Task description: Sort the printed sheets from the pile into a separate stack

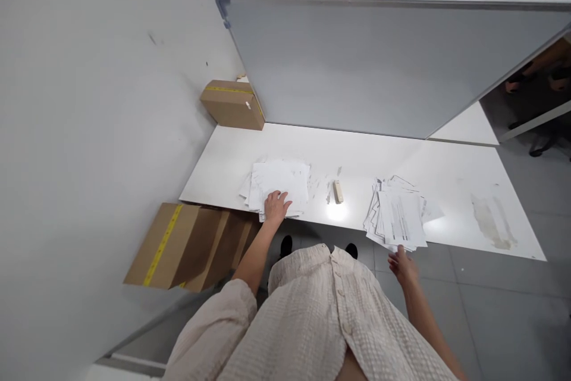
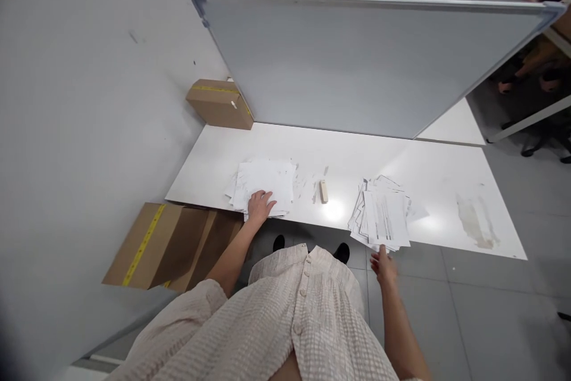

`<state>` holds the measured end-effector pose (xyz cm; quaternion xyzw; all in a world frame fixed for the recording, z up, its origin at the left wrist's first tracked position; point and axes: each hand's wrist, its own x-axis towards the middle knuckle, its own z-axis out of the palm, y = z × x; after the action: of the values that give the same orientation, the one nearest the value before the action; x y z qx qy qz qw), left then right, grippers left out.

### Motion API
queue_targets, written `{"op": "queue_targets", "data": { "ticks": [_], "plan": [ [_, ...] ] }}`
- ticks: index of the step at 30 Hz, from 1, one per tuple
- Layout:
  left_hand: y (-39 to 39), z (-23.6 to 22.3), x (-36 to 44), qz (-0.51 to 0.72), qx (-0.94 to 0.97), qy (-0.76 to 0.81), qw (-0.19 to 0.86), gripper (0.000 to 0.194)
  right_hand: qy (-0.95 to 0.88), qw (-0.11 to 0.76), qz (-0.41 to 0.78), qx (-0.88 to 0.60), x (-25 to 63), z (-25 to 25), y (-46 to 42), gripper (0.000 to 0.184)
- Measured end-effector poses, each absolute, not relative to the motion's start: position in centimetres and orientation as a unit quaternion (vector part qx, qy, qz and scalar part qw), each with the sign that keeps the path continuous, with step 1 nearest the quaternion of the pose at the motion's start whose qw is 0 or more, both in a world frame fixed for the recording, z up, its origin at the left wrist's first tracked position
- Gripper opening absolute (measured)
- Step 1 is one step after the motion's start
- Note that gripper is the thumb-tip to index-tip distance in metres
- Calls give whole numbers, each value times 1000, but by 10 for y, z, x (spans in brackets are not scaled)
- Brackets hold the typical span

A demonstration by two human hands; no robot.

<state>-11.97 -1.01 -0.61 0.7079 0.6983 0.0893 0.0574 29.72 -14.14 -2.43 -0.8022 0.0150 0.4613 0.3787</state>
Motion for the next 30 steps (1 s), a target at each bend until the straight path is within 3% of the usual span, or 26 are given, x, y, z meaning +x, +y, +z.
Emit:
{"op": "queue_targets", "data": {
  "ticks": [7, 17, 25, 30],
  "plan": [
    [-17, -8, -124, 76, 765, 637, 56, 29, -162, 349, 544, -746, 227, -12, -111, 34],
    [-26, -15, -122, 103, 801, 586, 63, 26, -413, 242, 626, -616, 123, 6, -47, 34],
    [-53, 12, -110, 177, 854, 486, 60, 37, -206, 239, 800, -510, 94, 27, -20, 47],
    [-69, 15, -99, 206, 880, 414, 104, 30, -233, 279, 748, -555, 96, 14, -18, 27]
  ]
}}
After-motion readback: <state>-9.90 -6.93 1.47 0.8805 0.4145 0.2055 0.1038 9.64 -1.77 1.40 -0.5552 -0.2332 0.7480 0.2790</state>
